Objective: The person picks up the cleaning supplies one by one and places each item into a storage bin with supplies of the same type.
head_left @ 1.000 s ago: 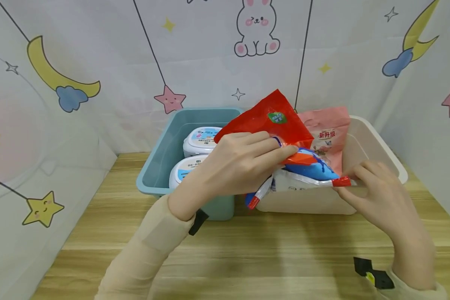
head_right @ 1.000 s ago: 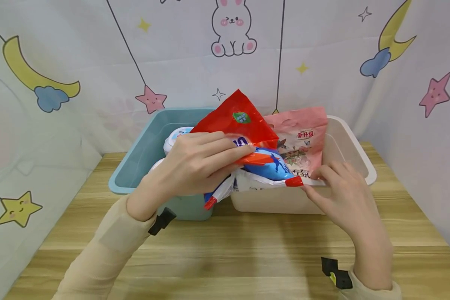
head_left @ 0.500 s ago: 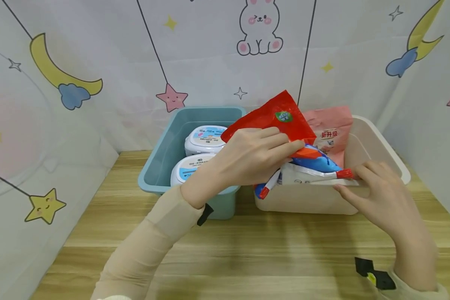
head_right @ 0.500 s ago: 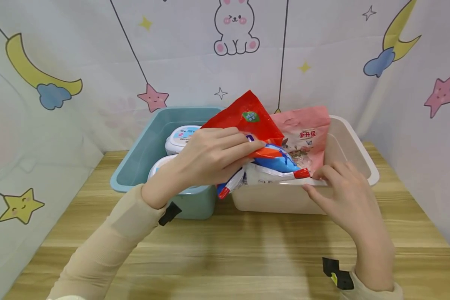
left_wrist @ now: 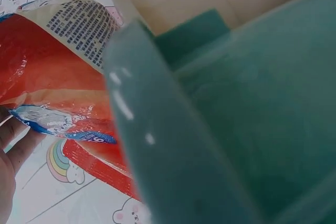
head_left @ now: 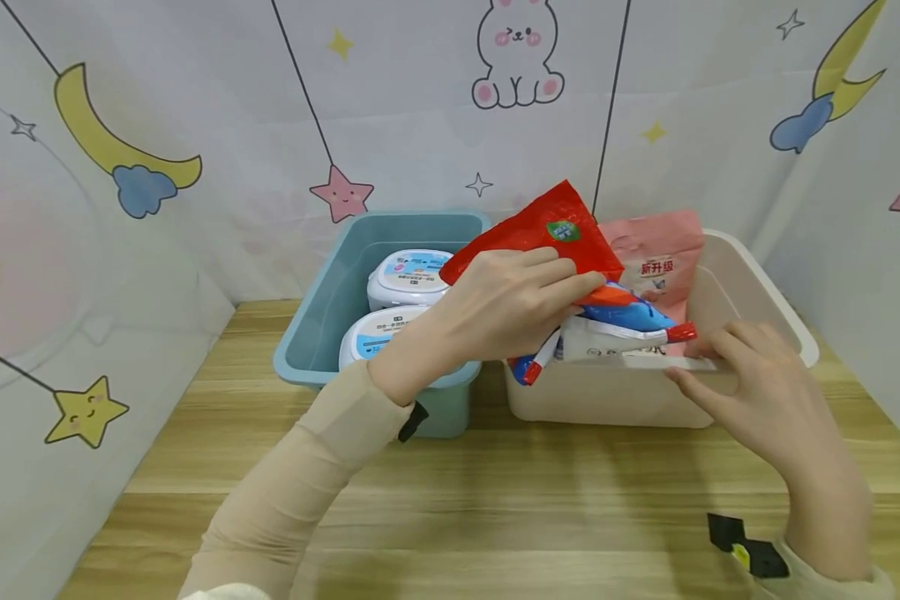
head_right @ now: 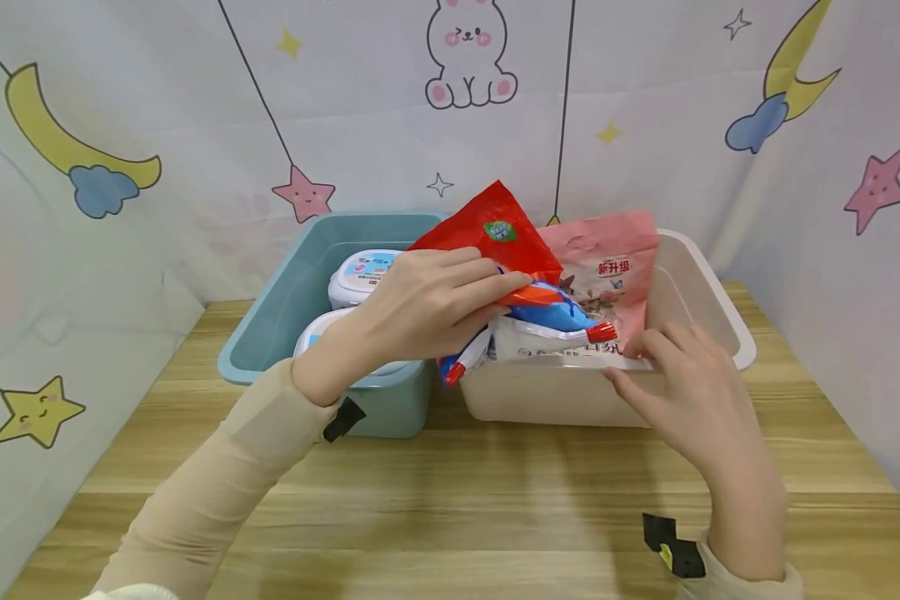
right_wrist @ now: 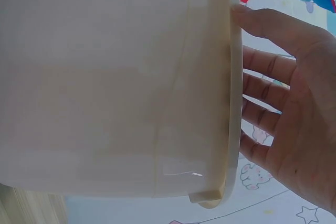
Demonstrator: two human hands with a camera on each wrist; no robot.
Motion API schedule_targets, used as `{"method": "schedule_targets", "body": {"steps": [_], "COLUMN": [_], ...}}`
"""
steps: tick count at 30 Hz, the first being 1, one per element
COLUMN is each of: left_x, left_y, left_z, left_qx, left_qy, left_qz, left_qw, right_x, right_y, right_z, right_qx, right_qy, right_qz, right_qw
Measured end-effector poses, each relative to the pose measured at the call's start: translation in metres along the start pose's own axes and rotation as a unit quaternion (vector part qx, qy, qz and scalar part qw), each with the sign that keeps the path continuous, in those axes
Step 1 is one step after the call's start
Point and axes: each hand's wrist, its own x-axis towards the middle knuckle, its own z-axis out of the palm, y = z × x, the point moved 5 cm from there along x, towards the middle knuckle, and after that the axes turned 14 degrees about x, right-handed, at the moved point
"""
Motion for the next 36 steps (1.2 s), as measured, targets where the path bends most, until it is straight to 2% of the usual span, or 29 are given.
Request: {"method": "schedule_targets", "body": {"steps": [12, 21, 31, 36], "left_x": [0.013, 0.021, 0.026, 0.030], "left_y": [0.001, 0.003, 0.004, 0.005], "left_z": [0.012, 0.017, 0.019, 0.023], "left_qx": [0.005, -0.002, -0.013, -0.034], "left_qy": [-0.030, -0.073, -0.067, -0.082], "left_qz": [0.005, 0.005, -0.014, -0.021], "left_qw": [0.9995, 0.9973, 0.9976, 0.9959], "right_x": [0.001, 0.000, 0.002, 0.001], "right_y": [-0.001, 0.000, -0.001, 0.000], "right_z": [-0.001, 0.000, 0.000, 0.000], "right_qx": [-0.006, -0.001, 0.000, 0.003], "right_qy": [-0.003, -0.007, -0.005, -0.006], "right_qz": [-0.005, 0.007, -0.001, 0.009], "right_qw": [1.000, 1.000, 1.000, 1.000]}}
